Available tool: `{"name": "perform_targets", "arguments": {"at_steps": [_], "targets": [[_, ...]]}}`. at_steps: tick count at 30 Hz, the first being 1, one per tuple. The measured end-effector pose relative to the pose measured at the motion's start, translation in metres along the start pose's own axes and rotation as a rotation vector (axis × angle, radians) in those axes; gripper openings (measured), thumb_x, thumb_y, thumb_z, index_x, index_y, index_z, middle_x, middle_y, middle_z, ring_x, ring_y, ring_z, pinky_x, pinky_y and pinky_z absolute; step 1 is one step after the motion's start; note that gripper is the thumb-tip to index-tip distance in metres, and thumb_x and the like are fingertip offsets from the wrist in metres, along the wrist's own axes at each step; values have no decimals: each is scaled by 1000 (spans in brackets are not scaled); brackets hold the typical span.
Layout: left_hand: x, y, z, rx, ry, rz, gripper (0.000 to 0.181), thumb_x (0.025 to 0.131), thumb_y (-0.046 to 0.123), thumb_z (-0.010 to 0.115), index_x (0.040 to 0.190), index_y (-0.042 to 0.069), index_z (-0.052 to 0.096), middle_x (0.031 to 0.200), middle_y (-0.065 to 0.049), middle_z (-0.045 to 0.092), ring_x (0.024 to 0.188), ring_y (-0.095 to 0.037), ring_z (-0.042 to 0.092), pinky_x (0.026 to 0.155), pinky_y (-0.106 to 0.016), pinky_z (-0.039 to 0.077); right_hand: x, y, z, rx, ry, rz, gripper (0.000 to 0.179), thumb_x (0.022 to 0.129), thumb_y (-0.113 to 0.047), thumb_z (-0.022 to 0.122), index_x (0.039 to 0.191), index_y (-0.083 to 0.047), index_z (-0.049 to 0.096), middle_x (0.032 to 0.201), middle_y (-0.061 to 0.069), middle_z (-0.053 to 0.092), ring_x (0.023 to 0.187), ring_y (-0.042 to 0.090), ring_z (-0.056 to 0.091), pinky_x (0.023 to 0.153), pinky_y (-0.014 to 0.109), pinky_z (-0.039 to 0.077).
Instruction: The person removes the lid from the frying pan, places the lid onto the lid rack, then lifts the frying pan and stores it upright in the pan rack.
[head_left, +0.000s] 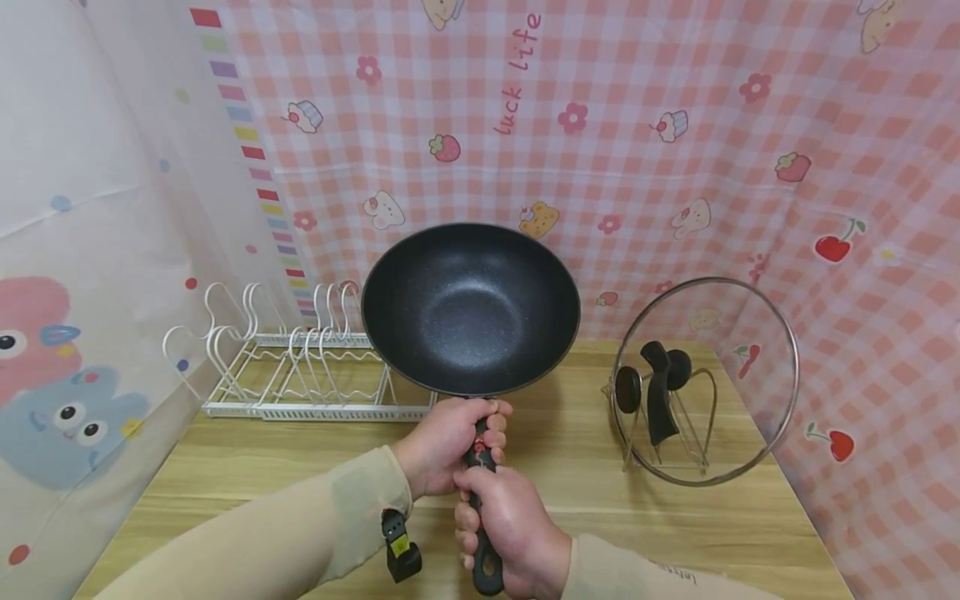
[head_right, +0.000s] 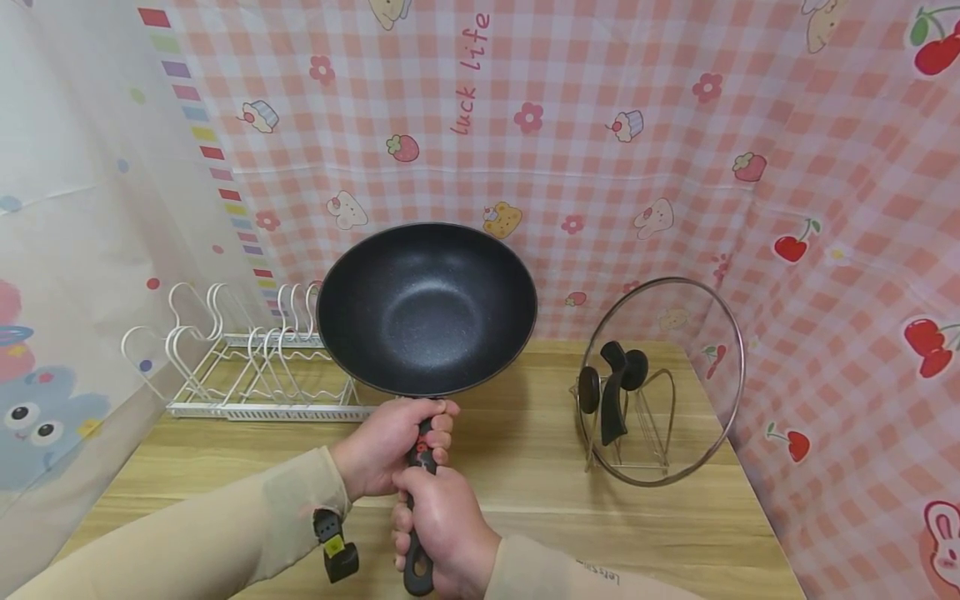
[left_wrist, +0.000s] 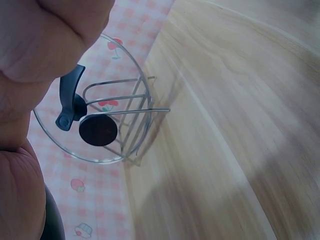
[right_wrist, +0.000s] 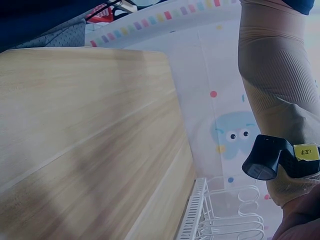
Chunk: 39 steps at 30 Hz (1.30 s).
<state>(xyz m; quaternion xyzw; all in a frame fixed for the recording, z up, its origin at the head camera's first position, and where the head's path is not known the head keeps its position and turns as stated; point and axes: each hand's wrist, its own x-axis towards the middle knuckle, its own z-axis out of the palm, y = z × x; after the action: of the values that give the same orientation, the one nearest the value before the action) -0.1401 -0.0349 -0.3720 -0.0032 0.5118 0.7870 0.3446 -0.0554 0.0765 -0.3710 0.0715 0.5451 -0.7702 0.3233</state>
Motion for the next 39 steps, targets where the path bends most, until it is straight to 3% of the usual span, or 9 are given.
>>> {"name": "perform_targets", "arguments": {"at_steps": [39], "targets": [[-11, 8, -12, -9, 28, 9, 12, 111, 18, 37, 108, 11, 46, 71, 10, 41, 59, -5, 44, 60, -19, 44, 6, -2, 16, -32, -16, -8, 19, 96, -23, 52, 79, -18, 44, 52, -10, 37, 44, 6, 40, 44, 21, 40]]}}
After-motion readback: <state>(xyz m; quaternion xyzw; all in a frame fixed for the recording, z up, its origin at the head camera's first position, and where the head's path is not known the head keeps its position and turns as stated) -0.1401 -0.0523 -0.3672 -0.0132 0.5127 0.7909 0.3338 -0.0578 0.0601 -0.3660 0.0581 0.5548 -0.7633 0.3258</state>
